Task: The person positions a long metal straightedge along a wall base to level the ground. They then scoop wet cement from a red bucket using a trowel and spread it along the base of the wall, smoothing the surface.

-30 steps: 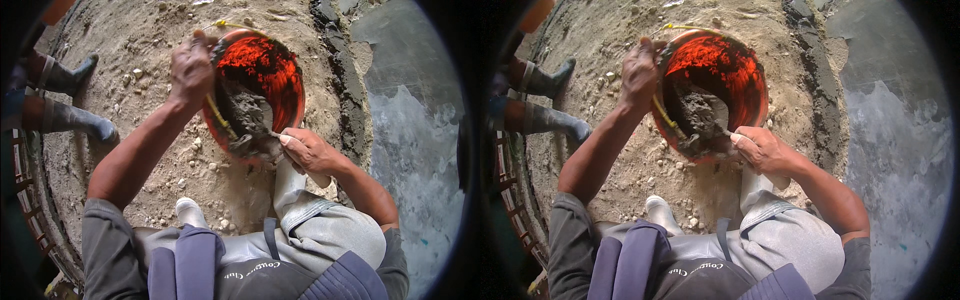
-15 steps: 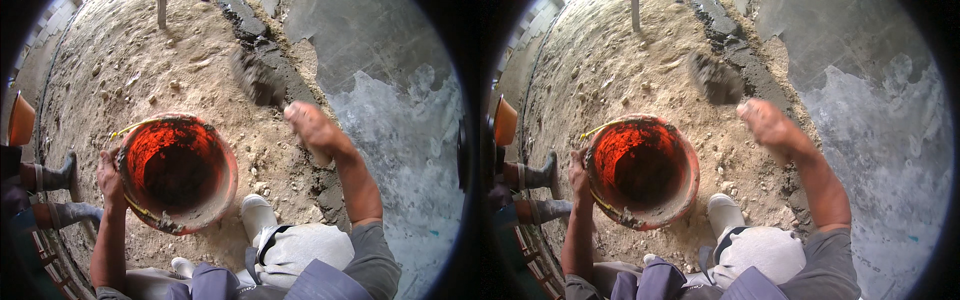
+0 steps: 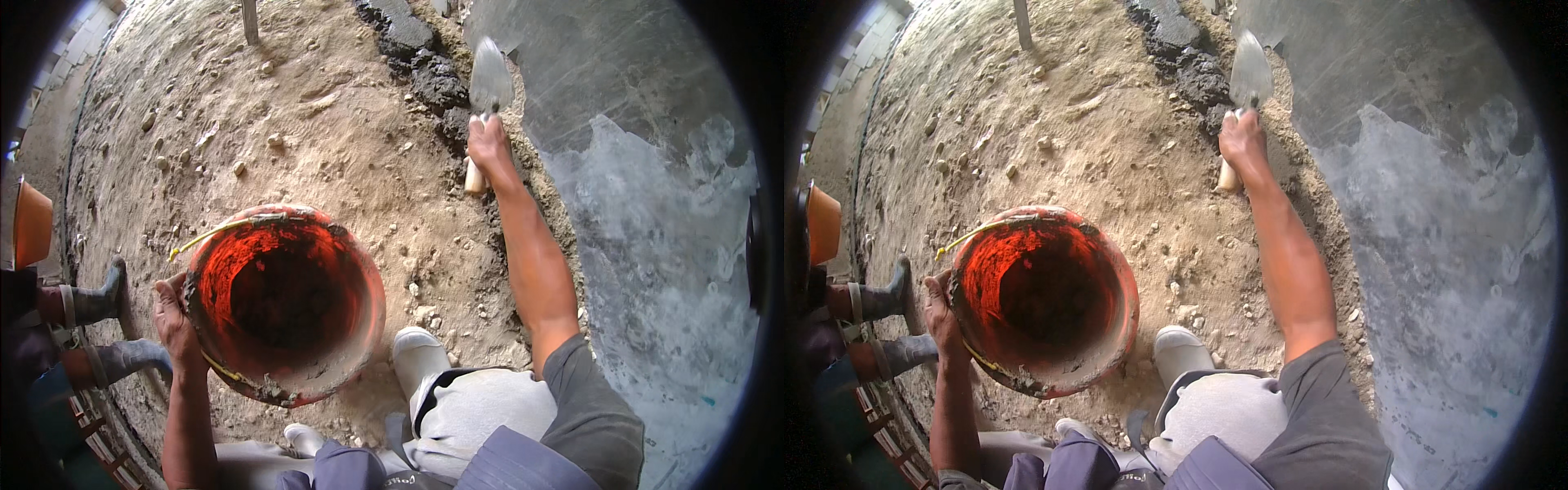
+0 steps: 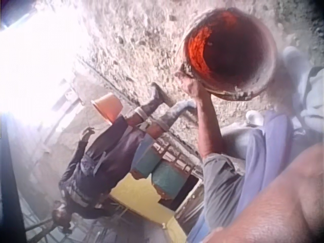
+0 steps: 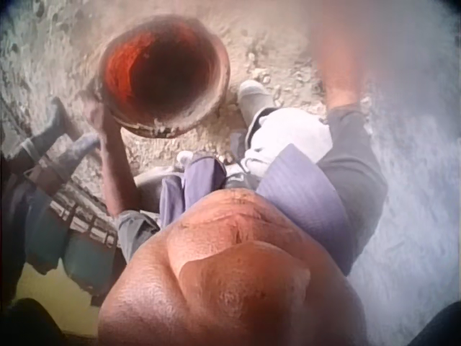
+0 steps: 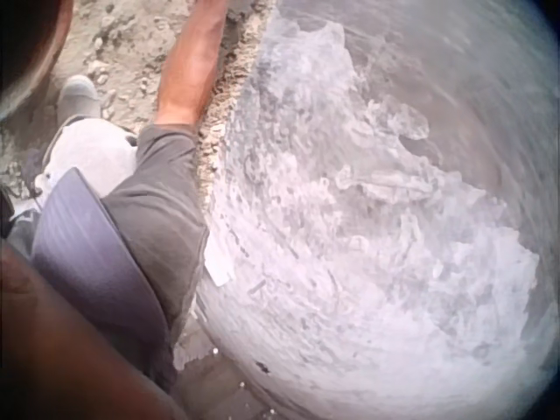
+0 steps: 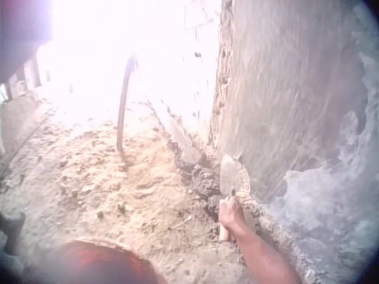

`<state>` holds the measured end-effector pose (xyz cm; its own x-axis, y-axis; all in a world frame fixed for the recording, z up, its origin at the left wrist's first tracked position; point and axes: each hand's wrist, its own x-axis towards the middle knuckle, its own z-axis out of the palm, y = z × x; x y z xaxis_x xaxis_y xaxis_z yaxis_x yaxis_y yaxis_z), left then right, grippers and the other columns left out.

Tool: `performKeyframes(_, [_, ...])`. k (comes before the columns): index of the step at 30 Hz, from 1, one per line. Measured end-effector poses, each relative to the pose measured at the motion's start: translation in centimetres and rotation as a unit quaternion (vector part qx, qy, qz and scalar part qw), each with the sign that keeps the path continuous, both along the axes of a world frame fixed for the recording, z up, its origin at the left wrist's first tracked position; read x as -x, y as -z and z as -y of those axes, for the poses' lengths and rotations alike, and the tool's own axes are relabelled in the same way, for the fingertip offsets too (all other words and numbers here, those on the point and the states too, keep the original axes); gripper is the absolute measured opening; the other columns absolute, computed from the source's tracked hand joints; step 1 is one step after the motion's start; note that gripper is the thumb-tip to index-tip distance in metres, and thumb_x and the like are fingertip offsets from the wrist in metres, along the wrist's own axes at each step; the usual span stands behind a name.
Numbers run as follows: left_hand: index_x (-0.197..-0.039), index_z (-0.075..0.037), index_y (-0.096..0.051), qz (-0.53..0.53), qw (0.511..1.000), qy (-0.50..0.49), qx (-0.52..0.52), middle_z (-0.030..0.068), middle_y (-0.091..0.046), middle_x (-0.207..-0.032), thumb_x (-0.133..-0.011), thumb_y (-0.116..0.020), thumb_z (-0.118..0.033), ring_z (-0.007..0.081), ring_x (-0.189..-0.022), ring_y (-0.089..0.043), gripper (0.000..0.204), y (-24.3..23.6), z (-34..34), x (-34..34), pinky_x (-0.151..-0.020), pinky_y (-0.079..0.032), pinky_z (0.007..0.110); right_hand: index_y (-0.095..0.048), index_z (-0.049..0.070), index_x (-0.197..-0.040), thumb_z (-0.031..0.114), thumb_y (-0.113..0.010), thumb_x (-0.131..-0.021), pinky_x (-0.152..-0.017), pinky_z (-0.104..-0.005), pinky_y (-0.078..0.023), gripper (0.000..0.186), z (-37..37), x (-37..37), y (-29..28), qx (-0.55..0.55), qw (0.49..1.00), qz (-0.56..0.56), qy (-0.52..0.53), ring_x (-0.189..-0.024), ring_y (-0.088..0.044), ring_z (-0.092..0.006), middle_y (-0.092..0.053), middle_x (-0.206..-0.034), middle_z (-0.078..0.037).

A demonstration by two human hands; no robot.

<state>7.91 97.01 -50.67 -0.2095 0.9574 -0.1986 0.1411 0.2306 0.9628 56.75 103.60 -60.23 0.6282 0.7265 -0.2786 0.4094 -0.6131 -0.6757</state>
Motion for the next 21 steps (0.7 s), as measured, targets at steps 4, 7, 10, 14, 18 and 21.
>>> performKeyframes(4, [-0.109,0.007,-0.055,-0.015,1.0,-0.005,0.004,0.011,-0.063,-0.098,-0.1,-0.036,-0.041,0.015,-0.087,-0.059,0.052,-0.1,-0.1,-0.5,-0.081,-0.048,0.028,-0.043,-0.002,-0.106,0.03,-0.029,-0.1,-0.04,-0.0288,-0.052,0.035,0.3,0.8,2.6,-0.194,0.887,-0.396,0.14,-0.052,-0.054,-0.0157,-0.051,-0.07,-0.009])
performKeyframes(7, [-0.109,0.007,-0.055,-0.042,0.999,-0.019,-0.001,0.0105,-0.063,-0.098,-0.1,-0.037,-0.041,0.0148,-0.088,-0.059,0.052,0.2,0.0,-0.1,-0.081,-0.047,0.028,-0.04,-0.005,-0.108,0.028,-0.03,-0.098,-0.041,-0.0302,-0.052,0.036,-4.4,2.2,5.0,-0.223,0.838,-0.468,0.169,-0.052,-0.054,-0.0178,-0.051,-0.074,-0.013])
performKeyframes(10, [-0.109,0.007,-0.056,-0.041,0.999,-0.03,-0.004,0.01,-0.063,-0.099,-0.099,-0.038,-0.042,0.0145,-0.089,-0.058,0.053,1.2,-0.6,-1.2,-0.082,-0.046,0.027,-0.045,-0.004,-0.099,0.022,-0.031,-0.094,-0.038,-0.0277,-0.045,0.03,-11.0,-0.5,5.4,-0.15,0.912,-0.356,0.138,-0.049,-0.051,-0.0146,-0.05,-0.068,-0.011])
performKeyframes(14, [-0.109,0.006,-0.057,-0.067,0.997,-0.039,0.013,0.0098,-0.063,-0.1,-0.099,-0.038,-0.042,0.013,-0.091,-0.057,0.053,-0.7,1.2,0.8,-0.082,-0.046,0.027,-0.042,-0.002,-0.109,0.023,-0.041,-0.09,-0.051,-0.0329,-0.049,0.031,-9.7,5.5,0.2,-0.208,0.909,-0.361,-0.009,-0.067,-0.054,-0.0165,-0.051,-0.084,-0.014])
performKeyframes(18, [-0.108,0.006,-0.056,0.016,1.0,0.025,0.006,0.0093,-0.063,-0.096,-0.1,-0.035,-0.04,0.0122,-0.086,-0.059,0.051,-0.5,-0.2,-3.3,-0.078,-0.048,0.026,-0.048,-0.008,-0.115,0.015,-0.036,-0.094,-0.06,-0.0346,-0.051,0.034,-7.8,-0.4,5.3,-0.099,0.967,-0.215,0.098,-0.073,-0.058,-0.0193,-0.057,-0.091,-0.015])
performKeyframes(21, [-0.106,0.005,-0.057,0.021,0.999,0.039,-0.007,0.0081,-0.063,-0.091,-0.101,-0.035,-0.039,0.0117,-0.083,-0.058,0.05,-1.4,0.0,-4.3,-0.076,-0.047,0.025,-0.027,-0.005,-0.129,0.03,-0.027,-0.1,-0.048,-0.0299,-0.051,0.045,-1.6,1.6,3.9,-0.068,0.918,-0.359,0.157,-0.061,-0.053,-0.0179,-0.05,-0.079,-0.013])
